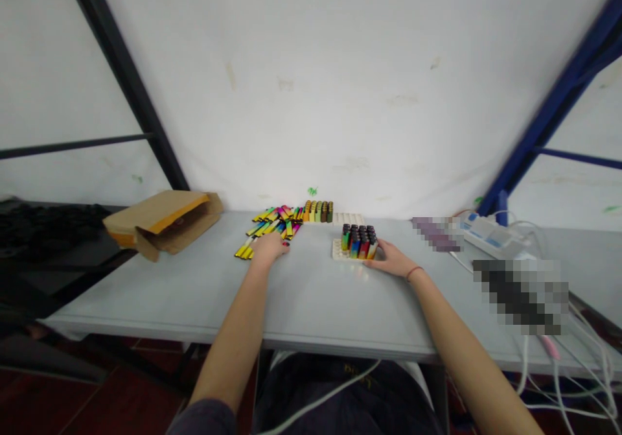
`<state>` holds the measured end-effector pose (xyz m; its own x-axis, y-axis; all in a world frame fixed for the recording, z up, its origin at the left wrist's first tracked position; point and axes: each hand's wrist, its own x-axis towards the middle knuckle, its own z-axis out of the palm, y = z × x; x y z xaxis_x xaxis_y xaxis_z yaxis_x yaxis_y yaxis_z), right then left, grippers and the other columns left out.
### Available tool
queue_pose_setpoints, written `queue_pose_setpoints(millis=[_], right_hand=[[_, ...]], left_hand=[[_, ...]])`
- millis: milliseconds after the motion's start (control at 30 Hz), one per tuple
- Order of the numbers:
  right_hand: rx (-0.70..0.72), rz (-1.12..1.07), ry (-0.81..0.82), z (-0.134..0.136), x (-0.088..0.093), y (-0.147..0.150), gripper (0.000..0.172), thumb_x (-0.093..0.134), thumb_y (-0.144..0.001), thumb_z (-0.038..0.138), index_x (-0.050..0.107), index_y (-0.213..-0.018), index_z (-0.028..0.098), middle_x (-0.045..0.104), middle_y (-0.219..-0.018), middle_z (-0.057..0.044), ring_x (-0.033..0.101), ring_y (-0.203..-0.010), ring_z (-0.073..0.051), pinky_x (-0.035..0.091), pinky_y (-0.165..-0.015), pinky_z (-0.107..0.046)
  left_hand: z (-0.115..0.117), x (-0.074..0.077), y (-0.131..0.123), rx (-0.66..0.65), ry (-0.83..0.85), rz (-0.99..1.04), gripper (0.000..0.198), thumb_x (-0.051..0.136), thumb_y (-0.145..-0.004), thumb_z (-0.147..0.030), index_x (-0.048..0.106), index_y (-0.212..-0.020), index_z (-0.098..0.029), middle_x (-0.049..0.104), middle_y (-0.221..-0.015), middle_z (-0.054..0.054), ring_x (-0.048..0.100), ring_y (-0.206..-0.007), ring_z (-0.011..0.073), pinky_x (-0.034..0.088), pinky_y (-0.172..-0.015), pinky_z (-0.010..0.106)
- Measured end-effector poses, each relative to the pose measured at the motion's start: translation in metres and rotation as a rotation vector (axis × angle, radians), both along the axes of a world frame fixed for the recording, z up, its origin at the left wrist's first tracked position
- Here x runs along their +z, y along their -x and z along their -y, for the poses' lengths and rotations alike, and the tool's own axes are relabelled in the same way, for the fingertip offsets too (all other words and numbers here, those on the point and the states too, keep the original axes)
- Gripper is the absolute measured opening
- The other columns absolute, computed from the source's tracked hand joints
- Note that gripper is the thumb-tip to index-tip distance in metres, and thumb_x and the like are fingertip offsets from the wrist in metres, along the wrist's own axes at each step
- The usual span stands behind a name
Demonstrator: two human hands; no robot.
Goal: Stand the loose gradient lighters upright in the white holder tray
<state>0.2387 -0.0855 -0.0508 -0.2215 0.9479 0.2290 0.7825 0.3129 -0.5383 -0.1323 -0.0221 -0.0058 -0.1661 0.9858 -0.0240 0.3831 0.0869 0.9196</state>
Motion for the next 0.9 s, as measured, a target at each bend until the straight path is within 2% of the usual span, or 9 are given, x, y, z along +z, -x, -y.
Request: queue_pose_setpoints(millis=[100, 200, 300, 400, 467, 567, 633, 733, 900], right_hand=[[-0.003, 0.0, -0.002, 0.0, 0.0, 0.0, 0.067, 0.074, -0.072, 0.053, 0.058, -0.125, 0.014, 0.065, -0.128, -0.018, 0.061, -0.116, -0.035, 0.048, -0.102, -0.05], [-0.008, 0.004, 0.008, -0.001, 0.0, 0.0, 0.067, 0.075, -0.071, 0.054, 0.059, -0.123, 0.014, 0.066, -0.127, -0.018, 0.061, -0.116, -0.036, 0.048, -0.102, -0.051], [-0.011, 0.014, 0.016, -0.001, -0.001, 0.0, 0.071, 0.075, -0.071, 0.054, 0.057, -0.126, 0.012, 0.063, -0.13, -0.02, 0.06, -0.119, -0.037, 0.046, -0.105, -0.052], [-0.006, 0.018, 0.017, 0.0, 0.0, -0.001, 0.071, 0.073, -0.073, 0.054, 0.056, -0.127, 0.011, 0.063, -0.13, -0.021, 0.059, -0.118, -0.036, 0.046, -0.104, -0.051], [0.001, 0.02, 0.015, 0.0, 0.001, -0.001, 0.068, 0.072, -0.074, 0.054, 0.057, -0.125, 0.012, 0.065, -0.127, -0.02, 0.061, -0.114, -0.035, 0.048, -0.102, -0.05], [0.004, 0.02, 0.011, 0.001, 0.002, 0.0, 0.065, 0.073, -0.073, 0.053, 0.058, -0.123, 0.014, 0.066, -0.124, -0.017, 0.062, -0.111, -0.034, 0.049, -0.1, -0.049], [0.0, 0.023, 0.014, 0.002, 0.002, 0.0, 0.063, 0.074, -0.073, 0.053, 0.059, -0.12, 0.014, 0.066, -0.123, -0.018, 0.062, -0.111, -0.034, 0.05, -0.099, -0.049], [-0.007, 0.024, 0.019, 0.002, 0.003, 0.001, 0.059, 0.073, -0.073, 0.053, 0.06, -0.115, 0.014, 0.067, -0.119, -0.018, 0.062, -0.109, -0.034, 0.051, -0.095, -0.048], [0.03, -0.011, 0.006, 0.003, 0.005, 0.001, 0.059, 0.074, -0.073, 0.052, 0.059, -0.118, 0.016, 0.067, -0.12, -0.016, 0.063, -0.108, -0.032, 0.049, -0.098, -0.048]], left_hand=[[0.006, 0.005, -0.014, -0.055, 0.08, -0.632, 0.029, 0.08, -0.052, -0.02, 0.051, -0.052, -0.021, 0.059, -0.057, 0.004, 0.066, -0.089, 0.0299, 0.043, -0.071, 0.028], [0.008, 0.007, -0.023, -0.211, 0.084, -0.802, 0.02, 0.073, -0.065, -0.036, 0.06, -0.064, -0.02, 0.066, -0.066, 0.006, 0.067, -0.082, 0.0258, 0.045, -0.069, 0.028], [0.006, 0.001, -0.038, -0.33, -0.064, -0.636, 0.023, 0.063, -0.077, -0.039, 0.059, -0.069, -0.019, 0.064, -0.066, 0.005, 0.064, -0.076, 0.0219, 0.045, -0.066, 0.027], [0.005, -0.009, -0.058, -0.403, -0.262, -0.215, 0.019, 0.061, -0.082, -0.037, 0.057, -0.085, -0.019, 0.063, -0.074, 0.001, 0.062, -0.075, 0.017, 0.048, -0.067, 0.025], [0.007, -0.015, -0.07, -0.464, -0.274, 0.04, 0.022, 0.06, -0.084, -0.037, 0.054, -0.095, -0.019, 0.06, -0.073, -0.001, 0.061, -0.07, 0.0134, 0.048, -0.063, 0.022], [0.01, -0.017, -0.08, -0.461, -0.207, 0.228, 0.027, 0.058, -0.087, -0.041, 0.051, -0.103, -0.021, 0.056, -0.076, -0.003, 0.059, -0.063, 0.0093, 0.045, -0.055, 0.018], [0.011, -0.018, -0.082, -0.415, -0.18, 0.251, 0.027, 0.057, -0.088, -0.043, 0.051, -0.104, -0.022, 0.054, -0.077, -0.004, 0.055, -0.057, 0.0071, 0.04, -0.049, 0.016], [0.009, -0.019, -0.082, -0.358, -0.218, 0.159, 0.023, 0.057, -0.088, -0.042, 0.053, -0.09, -0.019, 0.048, -0.067, -0.006, 0.045, -0.05, 0.0063, 0.034, -0.044, 0.016], [0.003, -0.027, -0.08, -0.303, -0.281, 0.01, 0.026, 0.057, -0.087, -0.041, 0.053, -0.075, -0.018, 0.051, -0.061, -0.004, 0.048, -0.051, 0.009, 0.037, -0.047, 0.019]])
